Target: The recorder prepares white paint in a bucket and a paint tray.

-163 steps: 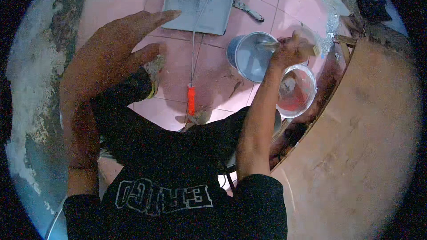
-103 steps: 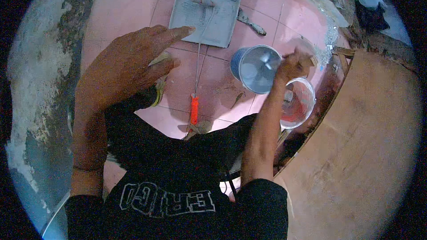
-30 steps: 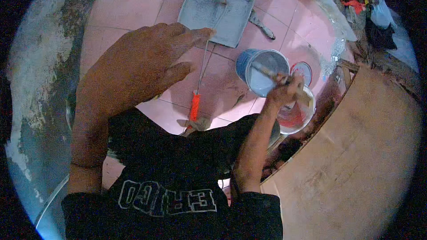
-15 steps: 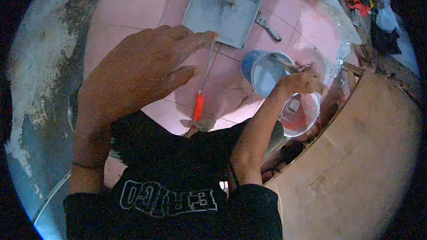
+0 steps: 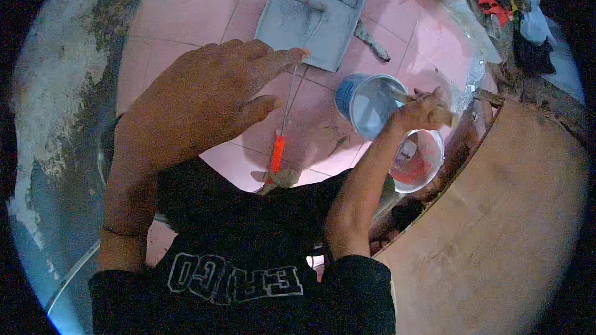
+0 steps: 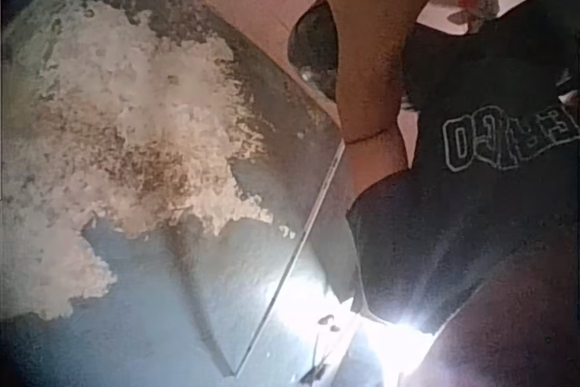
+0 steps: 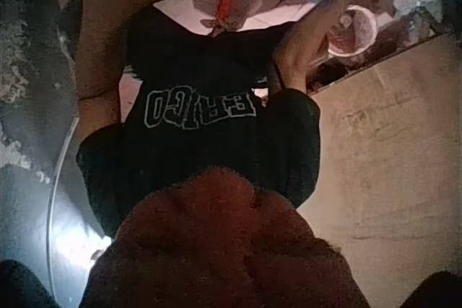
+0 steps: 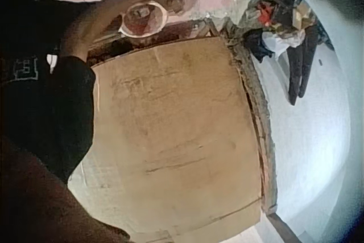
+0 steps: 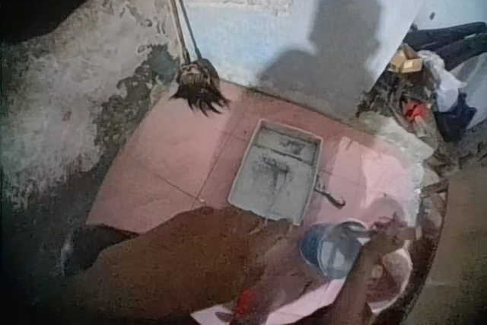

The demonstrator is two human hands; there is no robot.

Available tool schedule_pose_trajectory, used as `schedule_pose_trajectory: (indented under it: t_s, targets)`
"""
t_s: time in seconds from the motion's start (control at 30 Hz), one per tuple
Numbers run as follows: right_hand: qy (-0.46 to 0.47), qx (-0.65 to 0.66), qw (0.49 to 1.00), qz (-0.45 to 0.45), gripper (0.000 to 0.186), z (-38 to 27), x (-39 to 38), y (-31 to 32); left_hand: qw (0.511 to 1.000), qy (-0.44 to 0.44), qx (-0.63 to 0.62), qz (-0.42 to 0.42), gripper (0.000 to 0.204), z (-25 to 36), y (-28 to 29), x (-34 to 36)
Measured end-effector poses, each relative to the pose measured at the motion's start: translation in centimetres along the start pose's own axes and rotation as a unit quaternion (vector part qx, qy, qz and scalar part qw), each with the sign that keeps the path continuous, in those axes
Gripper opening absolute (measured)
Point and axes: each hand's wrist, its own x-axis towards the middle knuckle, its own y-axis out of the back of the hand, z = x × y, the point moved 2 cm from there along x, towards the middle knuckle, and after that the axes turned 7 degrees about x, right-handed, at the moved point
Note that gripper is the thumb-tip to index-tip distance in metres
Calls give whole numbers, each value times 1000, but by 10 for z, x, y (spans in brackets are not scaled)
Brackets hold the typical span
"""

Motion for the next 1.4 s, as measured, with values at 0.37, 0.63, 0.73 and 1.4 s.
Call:
schedule_pose_trajectory:
  t_s: [0.37, 0.63, 0.73, 1.4]
  targets:
    - [-84, -79, 988, -98, 26, 48, 40, 76, 1000, 1, 5, -8, 52, -2, 2, 4]
    - [-247, 161, 955, -6, 21, 10, -15, 41, 1000, -7, 17, 2, 52, 3, 4, 2]
    - [-302, 90, 949, 1, 16, 4, -31, 59, 1000, 8, 12, 1, 52, -2, 5, -1]
    - [-190, 112, 969, -109, 14, 42, 21, 65, 1000, 10, 24, -1, 54, -4, 0, -1]
